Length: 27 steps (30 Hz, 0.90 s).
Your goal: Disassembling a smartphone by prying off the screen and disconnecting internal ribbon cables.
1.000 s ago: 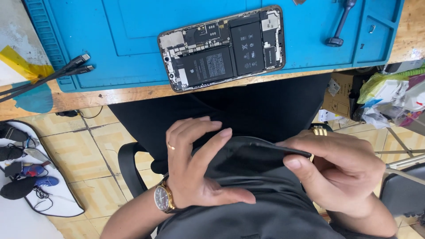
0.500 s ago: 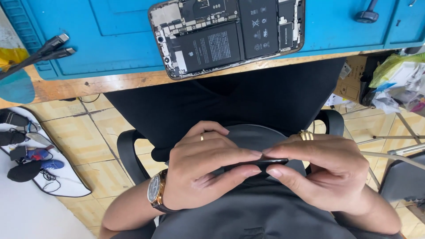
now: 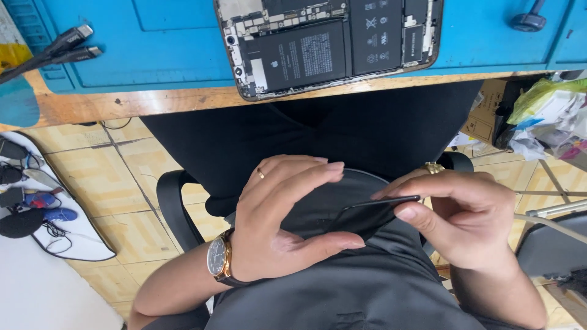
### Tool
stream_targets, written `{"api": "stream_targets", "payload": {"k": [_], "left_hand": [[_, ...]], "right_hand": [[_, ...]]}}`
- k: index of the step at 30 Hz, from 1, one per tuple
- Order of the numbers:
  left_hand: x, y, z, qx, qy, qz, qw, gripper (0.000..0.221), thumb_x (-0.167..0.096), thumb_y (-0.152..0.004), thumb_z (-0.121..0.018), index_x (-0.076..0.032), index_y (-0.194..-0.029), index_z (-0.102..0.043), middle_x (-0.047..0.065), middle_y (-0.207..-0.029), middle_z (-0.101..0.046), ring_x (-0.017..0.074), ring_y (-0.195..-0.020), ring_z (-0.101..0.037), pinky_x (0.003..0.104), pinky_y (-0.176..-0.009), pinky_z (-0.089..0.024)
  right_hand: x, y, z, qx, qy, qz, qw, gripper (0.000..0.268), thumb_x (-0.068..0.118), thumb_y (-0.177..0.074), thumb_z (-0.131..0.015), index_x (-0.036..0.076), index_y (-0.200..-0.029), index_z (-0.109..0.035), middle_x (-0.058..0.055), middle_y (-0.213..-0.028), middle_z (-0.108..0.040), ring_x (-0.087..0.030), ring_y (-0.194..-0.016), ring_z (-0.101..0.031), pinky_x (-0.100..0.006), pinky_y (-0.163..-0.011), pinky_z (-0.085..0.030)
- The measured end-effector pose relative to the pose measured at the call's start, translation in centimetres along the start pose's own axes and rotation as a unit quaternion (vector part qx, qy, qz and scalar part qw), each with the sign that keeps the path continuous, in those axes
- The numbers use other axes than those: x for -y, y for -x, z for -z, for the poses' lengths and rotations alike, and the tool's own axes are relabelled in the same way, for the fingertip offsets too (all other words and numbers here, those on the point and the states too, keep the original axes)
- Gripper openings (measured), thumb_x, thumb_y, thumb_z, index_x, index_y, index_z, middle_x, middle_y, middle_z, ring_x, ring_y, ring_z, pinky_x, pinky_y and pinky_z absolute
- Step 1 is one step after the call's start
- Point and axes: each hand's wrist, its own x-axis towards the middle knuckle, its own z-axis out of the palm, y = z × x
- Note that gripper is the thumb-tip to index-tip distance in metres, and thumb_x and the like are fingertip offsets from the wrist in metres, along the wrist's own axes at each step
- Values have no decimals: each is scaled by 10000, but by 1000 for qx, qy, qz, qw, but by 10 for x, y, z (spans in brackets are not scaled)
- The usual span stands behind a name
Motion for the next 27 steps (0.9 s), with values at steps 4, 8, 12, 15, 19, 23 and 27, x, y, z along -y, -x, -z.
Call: {"api": "stream_targets", "payload": {"k": [4, 8, 12, 15, 19, 23, 27], "left_hand": [[2, 1, 0, -6, -60, -38, 997, 266, -320, -730, -630, -93, -860, -584, -5, -675, -571, 146, -601, -533, 301, -685, -432], [5, 4, -2, -1, -91, -77, 993, 175, -270, -768, -607, -99, -791, -587, -14, -669, -581, 141, -525, -494, 287, -667, -410], [6, 7, -3, -2, -107, -98, 989, 115, -182, -793, -620, -79, -830, -583, -23, -651, -563, 129, -526, -504, 295, -661, -415], [7, 6, -4, -4, -112, -94, 989, 95, -165, -795, -616, -74, -816, -600, -22, -652, -572, 131, -516, -494, 289, -666, -421], [9, -2, -2, 30, -117, -9, 993, 184, -257, -806, -565, -104, -909, -554, -52, -704, -578, 116, -614, -555, 299, -683, -409], [17, -12, -2, 99, 33, 89, 991, 351, -269, -756, -627, -136, -1058, -507, -55, -744, -596, 99, -728, -612, 280, -740, -427], [16, -19, 1, 91, 136, 134, 977, 139, -157, -752, -613, -100, -676, -511, -34, -642, -549, 69, -569, -509, 185, -568, -396]], "right_hand": [[-22, 5, 6, -1, -123, -31, 992, 136, 85, -745, -543, 6, -851, -511, -213, -746, -597, -214, -567, -639, -243, -524, -571], [-25, 1, 4, 2, -109, -21, 994, 124, 122, -759, -526, 19, -803, -472, -194, -662, -582, -243, -556, -638, -259, -482, -560], [-27, 2, 3, -6, -94, -18, 995, 148, 127, -762, -522, -4, -816, -481, -200, -708, -588, -240, -569, -645, -269, -505, -564], [-34, 9, 7, -32, -64, -42, 997, 139, 97, -748, -547, -5, -826, -496, -173, -747, -592, -200, -600, -626, -245, -550, -551], [-35, 11, 7, -75, 7, -105, 992, 153, 60, -725, -608, -5, -850, -546, -83, -745, -600, -70, -625, -549, -157, -574, -442], [-13, -1, -4, -80, -1, -127, 989, 173, 19, -716, -617, -16, -877, -564, -106, -766, -615, -75, -655, -559, -170, -597, -466], [5, -6, -1, -45, 23, -91, 995, 170, 72, -749, -549, -35, -879, -572, -123, -788, -619, -128, -656, -589, -184, -572, -468]]}}
